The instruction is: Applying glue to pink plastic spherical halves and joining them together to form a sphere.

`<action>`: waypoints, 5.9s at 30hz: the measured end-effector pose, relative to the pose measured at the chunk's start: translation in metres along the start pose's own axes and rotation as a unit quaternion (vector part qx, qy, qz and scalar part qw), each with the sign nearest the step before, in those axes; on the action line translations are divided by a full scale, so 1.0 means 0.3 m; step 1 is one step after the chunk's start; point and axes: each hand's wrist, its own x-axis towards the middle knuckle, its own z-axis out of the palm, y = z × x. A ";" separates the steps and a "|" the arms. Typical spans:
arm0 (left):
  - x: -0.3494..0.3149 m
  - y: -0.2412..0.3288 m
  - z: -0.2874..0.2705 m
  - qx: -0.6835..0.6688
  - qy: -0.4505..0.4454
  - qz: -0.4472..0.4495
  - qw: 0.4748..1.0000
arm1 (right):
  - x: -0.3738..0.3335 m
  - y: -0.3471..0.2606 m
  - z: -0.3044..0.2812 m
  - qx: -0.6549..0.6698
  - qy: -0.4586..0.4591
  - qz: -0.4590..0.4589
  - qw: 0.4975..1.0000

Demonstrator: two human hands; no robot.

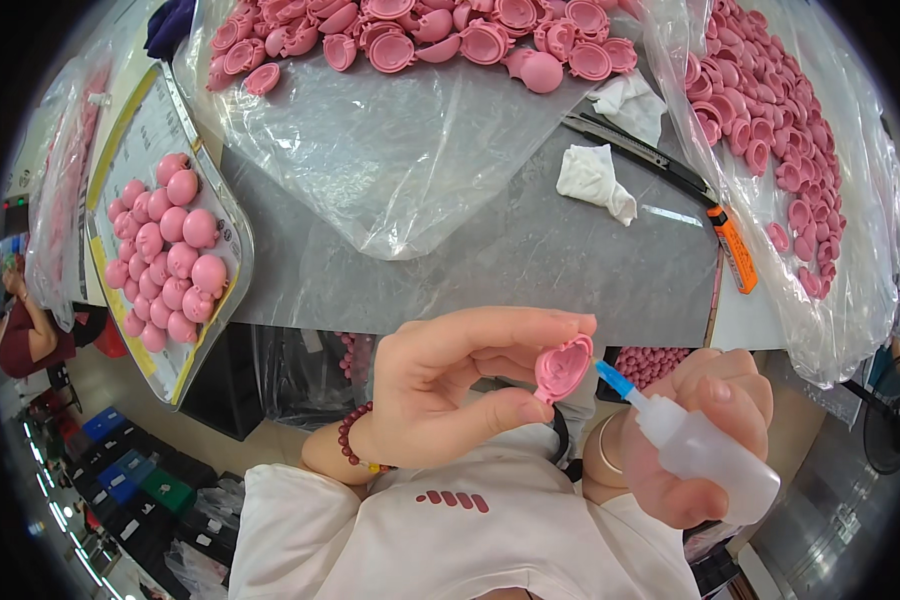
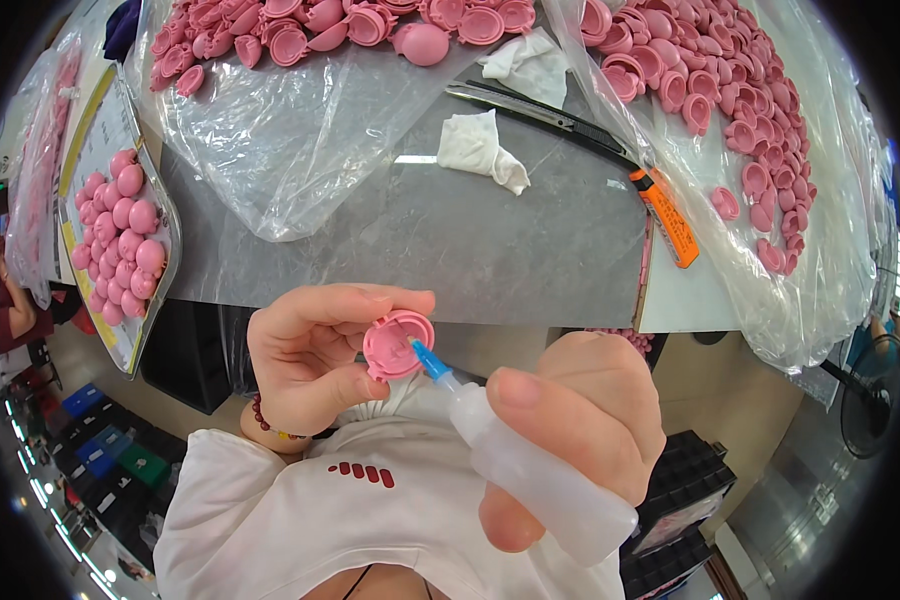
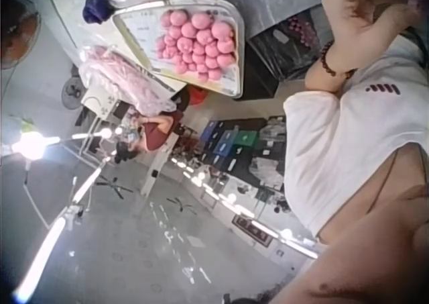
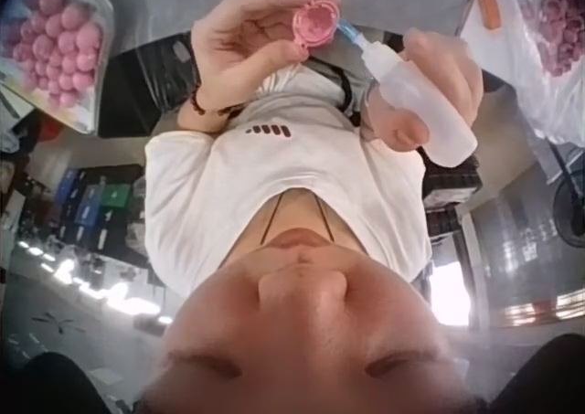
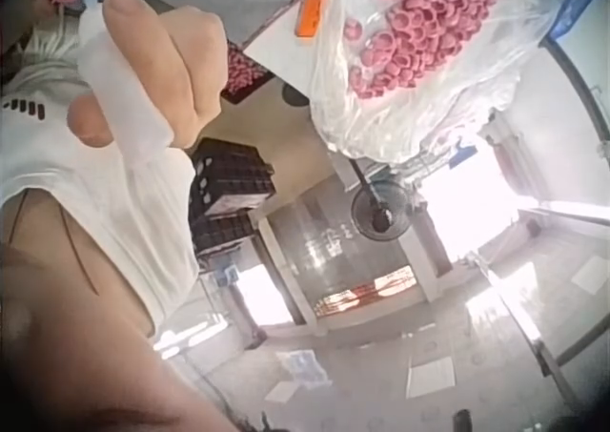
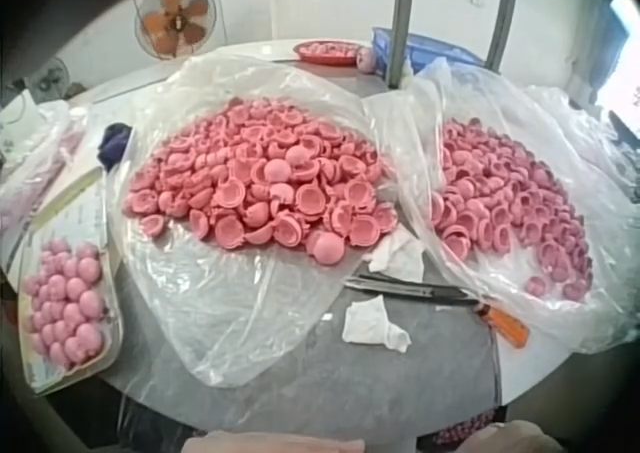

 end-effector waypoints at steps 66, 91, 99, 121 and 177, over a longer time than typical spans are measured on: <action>0.022 -0.037 0.073 0.171 0.007 0.033 0.985 | -0.041 0.038 -0.062 0.004 -0.092 0.183 0.979; 0.033 -0.053 0.029 0.189 -0.013 0.072 0.979 | -0.127 0.056 -0.029 -0.046 -0.045 0.050 0.997; 0.029 -0.032 0.025 0.175 -0.029 0.106 0.978 | -0.065 0.145 -0.041 -0.099 0.154 0.099 0.978; 0.027 -0.020 0.021 -0.191 -0.017 -0.133 0.972 | 0.013 0.198 -0.027 -0.140 0.103 0.235 0.956; -0.026 -0.016 -0.027 -0.248 -0.061 -0.093 0.962 | 0.127 0.152 -0.141 -0.336 0.025 0.166 0.927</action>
